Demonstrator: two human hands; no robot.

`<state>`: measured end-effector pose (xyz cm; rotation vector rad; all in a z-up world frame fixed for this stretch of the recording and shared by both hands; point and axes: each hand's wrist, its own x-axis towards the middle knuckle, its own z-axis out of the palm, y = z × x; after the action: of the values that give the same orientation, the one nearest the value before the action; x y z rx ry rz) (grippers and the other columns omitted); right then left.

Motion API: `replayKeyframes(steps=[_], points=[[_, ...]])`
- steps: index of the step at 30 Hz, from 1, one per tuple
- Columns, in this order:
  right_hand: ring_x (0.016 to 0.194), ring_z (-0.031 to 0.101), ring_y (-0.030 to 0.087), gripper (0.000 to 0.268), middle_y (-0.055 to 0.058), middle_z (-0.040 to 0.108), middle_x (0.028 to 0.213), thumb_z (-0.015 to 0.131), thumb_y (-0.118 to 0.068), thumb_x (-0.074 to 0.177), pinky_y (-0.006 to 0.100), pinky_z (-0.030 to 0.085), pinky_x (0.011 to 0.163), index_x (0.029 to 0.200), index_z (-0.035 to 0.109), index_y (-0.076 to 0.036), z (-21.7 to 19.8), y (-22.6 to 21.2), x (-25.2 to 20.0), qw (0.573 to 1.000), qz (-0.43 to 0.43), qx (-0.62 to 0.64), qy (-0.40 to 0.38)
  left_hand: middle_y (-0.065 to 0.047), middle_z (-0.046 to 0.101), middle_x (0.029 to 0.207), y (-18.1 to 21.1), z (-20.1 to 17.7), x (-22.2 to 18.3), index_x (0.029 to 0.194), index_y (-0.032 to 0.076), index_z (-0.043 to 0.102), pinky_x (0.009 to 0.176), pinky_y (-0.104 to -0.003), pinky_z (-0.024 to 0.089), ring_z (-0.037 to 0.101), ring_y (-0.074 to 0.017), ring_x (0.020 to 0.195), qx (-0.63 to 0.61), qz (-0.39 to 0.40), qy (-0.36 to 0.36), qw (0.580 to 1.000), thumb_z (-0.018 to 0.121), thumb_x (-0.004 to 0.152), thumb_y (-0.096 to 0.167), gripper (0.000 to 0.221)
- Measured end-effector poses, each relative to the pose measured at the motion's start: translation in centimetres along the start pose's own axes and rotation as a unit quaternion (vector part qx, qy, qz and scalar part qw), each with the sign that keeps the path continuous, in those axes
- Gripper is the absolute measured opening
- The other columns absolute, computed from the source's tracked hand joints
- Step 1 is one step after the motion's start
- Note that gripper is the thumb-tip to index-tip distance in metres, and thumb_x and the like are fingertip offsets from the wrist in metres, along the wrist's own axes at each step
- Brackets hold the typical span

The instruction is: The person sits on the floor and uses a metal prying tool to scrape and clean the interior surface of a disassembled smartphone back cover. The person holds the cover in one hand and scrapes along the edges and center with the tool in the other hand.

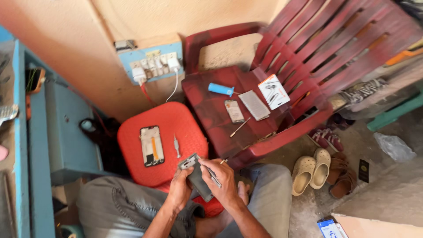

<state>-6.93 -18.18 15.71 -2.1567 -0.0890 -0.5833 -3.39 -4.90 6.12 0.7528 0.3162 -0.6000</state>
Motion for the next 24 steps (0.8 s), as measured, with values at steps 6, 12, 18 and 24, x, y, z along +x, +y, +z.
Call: replayKeyframes(steps=[6, 12, 18, 24], points=[[0.080, 0.075, 0.019, 0.024, 0.010, 0.080, 0.093, 0.075, -0.003, 0.086, 0.030, 0.058, 0.071, 0.110, 0.079, -0.007, -3.5, -1.9, -1.3, 0.995, 0.094, 0.004, 0.013, -0.006, 0.071, 0.126, 0.3, 3.8, -1.9, 0.142, 0.019, 0.047, 0.086, -0.031, 0.051, 0.066, -0.0168, 0.104, 0.019, -0.030, -0.055, 0.998, 0.047, 0.089, 0.016, 0.053], [0.098, 0.075, 0.015, 0.022, 0.009, 0.079, 0.110, 0.067, -0.006, 0.096, 0.028, 0.058, 0.087, 0.117, 0.074, -0.002, -8.1, -1.3, -0.9, 0.987, 0.087, 0.023, 0.131, -0.005, 0.068, 0.119, -2.2, 8.6, -0.3, 0.135, 0.009, 0.060, 0.087, -0.032, 0.050, 0.063, -0.0159, 0.105, 0.018, -0.088, -0.129, 0.988, 0.056, 0.100, 0.032, 0.042], [0.096, 0.073, 0.014, 0.027, 0.009, 0.077, 0.113, 0.062, -0.010, 0.103, 0.028, 0.058, 0.083, 0.127, 0.069, 0.000, -14.1, 3.7, 2.2, 0.958, 0.130, 0.046, 0.253, -0.006, 0.074, 0.111, -5.5, 18.5, 6.0, 0.123, -0.001, 0.066, 0.089, -0.031, 0.054, 0.067, -0.0143, 0.099, 0.185, 0.067, -0.152, 0.969, 0.065, 0.099, 0.017, 0.031], [0.091, 0.069, 0.012, 0.025, 0.013, 0.075, 0.110, 0.065, -0.010, 0.105, 0.027, 0.057, 0.081, 0.125, 0.068, 0.005, -14.4, 11.8, 3.7, 0.930, 0.145, 0.175, 0.289, -0.011, 0.075, 0.105, -7.4, 21.5, 8.4, 0.121, -0.001, 0.060, 0.086, -0.034, 0.056, 0.070, -0.0193, 0.096, 0.365, 0.149, -0.049, 0.918, 0.071, 0.090, 0.012, 0.036]])
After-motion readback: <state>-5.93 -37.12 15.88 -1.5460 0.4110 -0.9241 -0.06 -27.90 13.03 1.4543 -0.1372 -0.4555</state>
